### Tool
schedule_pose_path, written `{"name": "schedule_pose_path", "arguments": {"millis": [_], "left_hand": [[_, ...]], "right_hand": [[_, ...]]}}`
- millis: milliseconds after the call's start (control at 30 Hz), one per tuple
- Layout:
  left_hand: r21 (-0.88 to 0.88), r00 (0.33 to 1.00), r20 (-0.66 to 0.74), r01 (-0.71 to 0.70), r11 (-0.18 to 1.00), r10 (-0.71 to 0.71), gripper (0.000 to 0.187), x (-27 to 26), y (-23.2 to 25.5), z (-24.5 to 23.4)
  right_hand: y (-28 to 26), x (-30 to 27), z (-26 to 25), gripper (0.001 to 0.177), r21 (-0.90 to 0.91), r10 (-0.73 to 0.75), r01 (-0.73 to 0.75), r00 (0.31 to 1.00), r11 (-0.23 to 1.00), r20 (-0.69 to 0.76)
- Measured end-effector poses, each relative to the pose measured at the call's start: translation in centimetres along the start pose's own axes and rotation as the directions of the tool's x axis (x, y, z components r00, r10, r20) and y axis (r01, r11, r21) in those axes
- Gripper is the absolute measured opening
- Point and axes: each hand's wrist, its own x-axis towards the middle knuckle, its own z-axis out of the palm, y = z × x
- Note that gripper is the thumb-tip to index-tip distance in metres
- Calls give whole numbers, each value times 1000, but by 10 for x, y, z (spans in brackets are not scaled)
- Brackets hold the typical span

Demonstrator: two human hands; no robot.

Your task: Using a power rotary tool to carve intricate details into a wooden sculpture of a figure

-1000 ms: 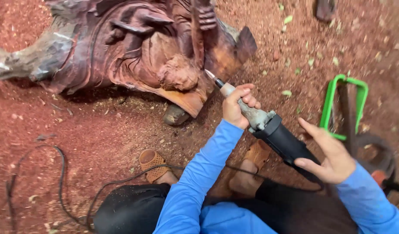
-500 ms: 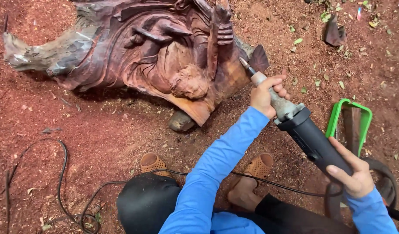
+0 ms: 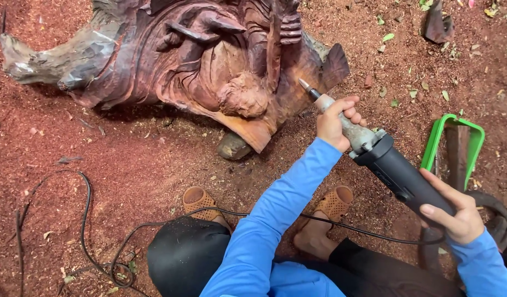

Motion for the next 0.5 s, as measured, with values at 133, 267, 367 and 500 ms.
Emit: {"name": "schedule_pose_path", "arguments": {"millis": [133, 267, 367, 500], "left_hand": [[-9, 1000, -4, -10, 1000, 10, 19, 0, -1, -9], [-25, 1000, -12, -12, 1000, 11, 18, -5, 1, -14], [-13, 998, -56, -7, 1000, 6, 20, -7, 3, -19], [-28, 997, -73, -11, 1000, 9, 19, -9, 5, -23]], "right_hand": [[-7, 0, 8, 85, 70, 28, -29, 999, 997, 19], [-7, 1, 10, 86, 50, 2, -4, 999, 999, 42], [-11, 0, 14, 84, 75, 41, -43, 998, 996, 38], [-13, 3, 16, 84, 69, 57, -61, 997, 996, 54]]}}
